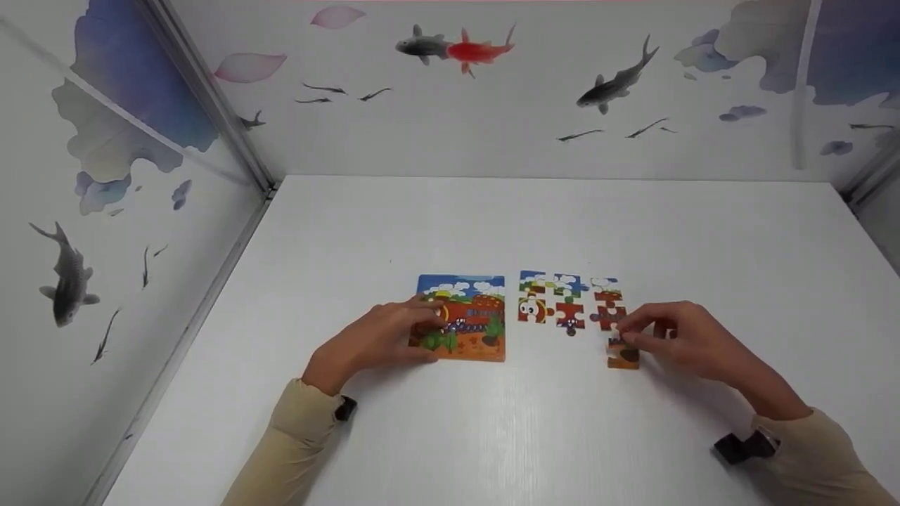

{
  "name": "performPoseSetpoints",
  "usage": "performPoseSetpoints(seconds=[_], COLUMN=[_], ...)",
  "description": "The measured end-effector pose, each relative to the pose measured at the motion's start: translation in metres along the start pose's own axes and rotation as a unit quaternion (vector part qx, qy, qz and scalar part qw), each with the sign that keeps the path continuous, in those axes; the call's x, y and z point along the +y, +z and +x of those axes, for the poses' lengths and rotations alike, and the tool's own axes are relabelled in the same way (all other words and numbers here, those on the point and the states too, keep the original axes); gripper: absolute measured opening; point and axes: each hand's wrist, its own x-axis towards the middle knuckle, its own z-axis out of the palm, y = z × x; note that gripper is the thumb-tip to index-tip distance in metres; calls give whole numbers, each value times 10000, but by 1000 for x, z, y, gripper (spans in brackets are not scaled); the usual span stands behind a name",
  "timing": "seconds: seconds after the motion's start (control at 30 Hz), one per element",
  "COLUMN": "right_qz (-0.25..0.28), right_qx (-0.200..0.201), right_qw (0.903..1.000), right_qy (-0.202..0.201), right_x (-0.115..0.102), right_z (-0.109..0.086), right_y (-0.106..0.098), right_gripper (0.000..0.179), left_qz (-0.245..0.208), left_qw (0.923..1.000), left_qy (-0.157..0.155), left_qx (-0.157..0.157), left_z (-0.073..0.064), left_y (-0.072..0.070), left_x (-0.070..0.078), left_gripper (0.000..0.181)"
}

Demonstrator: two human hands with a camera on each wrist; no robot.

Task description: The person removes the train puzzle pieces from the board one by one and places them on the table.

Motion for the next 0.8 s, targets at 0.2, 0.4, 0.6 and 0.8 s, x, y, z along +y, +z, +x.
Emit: performPoseSetpoints(seconds=[0.2, 0.4, 0.6, 0.8], right_qz=[-65, -187, -234, -423], right_qx=[87, 189, 174, -239], right_qw=[9999, 9996, 9996, 9988], right_qy=[58, 68, -60, -90], right_x=[0, 1, 1, 2], right_z=[4, 4, 2, 1], right_y=[4, 8, 5, 1], right_gripper=[13, 18, 17, 24], left_qz=[-35, -44, -69, -102], left_qw=[10000, 10000, 9999, 9999], left_qy=[-11, -9, 89, 133], left_qx=[-1, -43, -13, 4], left_z=[0, -1, -1, -2], left_y=[1, 1, 0, 1], left_x=[-1, -1, -3, -5], left_gripper=[52, 53, 51, 51])
